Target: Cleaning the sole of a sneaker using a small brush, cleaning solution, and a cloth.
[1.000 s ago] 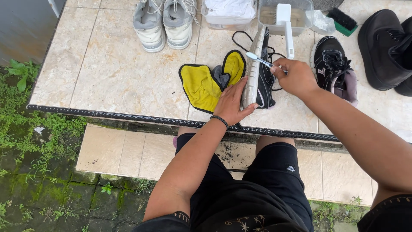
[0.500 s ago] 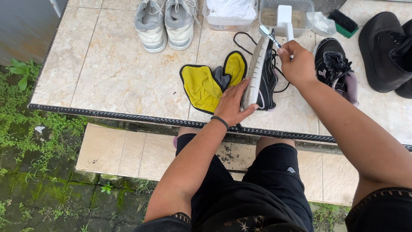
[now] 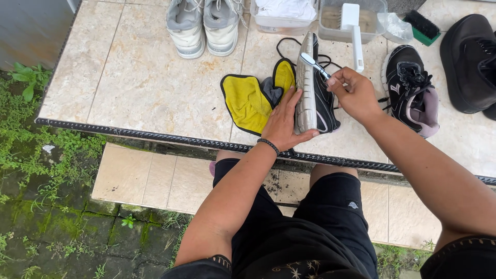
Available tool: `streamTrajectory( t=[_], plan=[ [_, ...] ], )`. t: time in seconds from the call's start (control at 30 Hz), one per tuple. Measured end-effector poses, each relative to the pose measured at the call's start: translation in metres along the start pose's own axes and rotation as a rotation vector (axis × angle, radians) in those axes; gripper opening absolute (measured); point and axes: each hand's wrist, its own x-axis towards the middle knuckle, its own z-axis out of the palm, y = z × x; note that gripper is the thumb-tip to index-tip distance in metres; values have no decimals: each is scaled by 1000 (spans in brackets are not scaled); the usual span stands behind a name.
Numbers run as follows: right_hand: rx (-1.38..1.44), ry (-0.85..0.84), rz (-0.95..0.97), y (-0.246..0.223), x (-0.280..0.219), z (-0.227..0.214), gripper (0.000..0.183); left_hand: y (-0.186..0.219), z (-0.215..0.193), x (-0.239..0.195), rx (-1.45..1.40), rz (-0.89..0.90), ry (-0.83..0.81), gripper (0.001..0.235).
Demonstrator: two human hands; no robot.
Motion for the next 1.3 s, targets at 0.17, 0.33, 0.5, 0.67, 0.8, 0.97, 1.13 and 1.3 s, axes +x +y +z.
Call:
streamTrajectory(
  t=[0.17, 0.33, 0.5, 0.67, 0.8, 0.97, 1.13, 1.3],
  plan=[
    [-186, -47, -8, 15, -8, -24, 6, -1, 1, 3, 8, -18, -21, 118],
    [-436, 40, -52, -15, 11, -22, 9, 2, -1, 3, 13, -2, -22, 117],
    [-467, 175, 92, -2, 85, -44, 22, 9, -6, 7, 71, -96, -119, 111],
    [-456, 64, 383, -20, 129, -66, 34, 7, -4, 6, 82, -90, -106, 112],
    [-476, -3, 504, -44, 146, -53, 43, 7, -5, 7, 87, -92, -109, 113],
    [-254, 47, 542, -17, 171, -31, 17, 7, -6, 7, 78, -116, -123, 113],
    [-44, 139, 623, 5, 176, -20, 12, 5, -5, 7, 63, -96, -101, 112],
    [-509, 145, 562, 20, 175, -44, 28, 5, -4, 8, 56, -121, -132, 115]
  ],
)
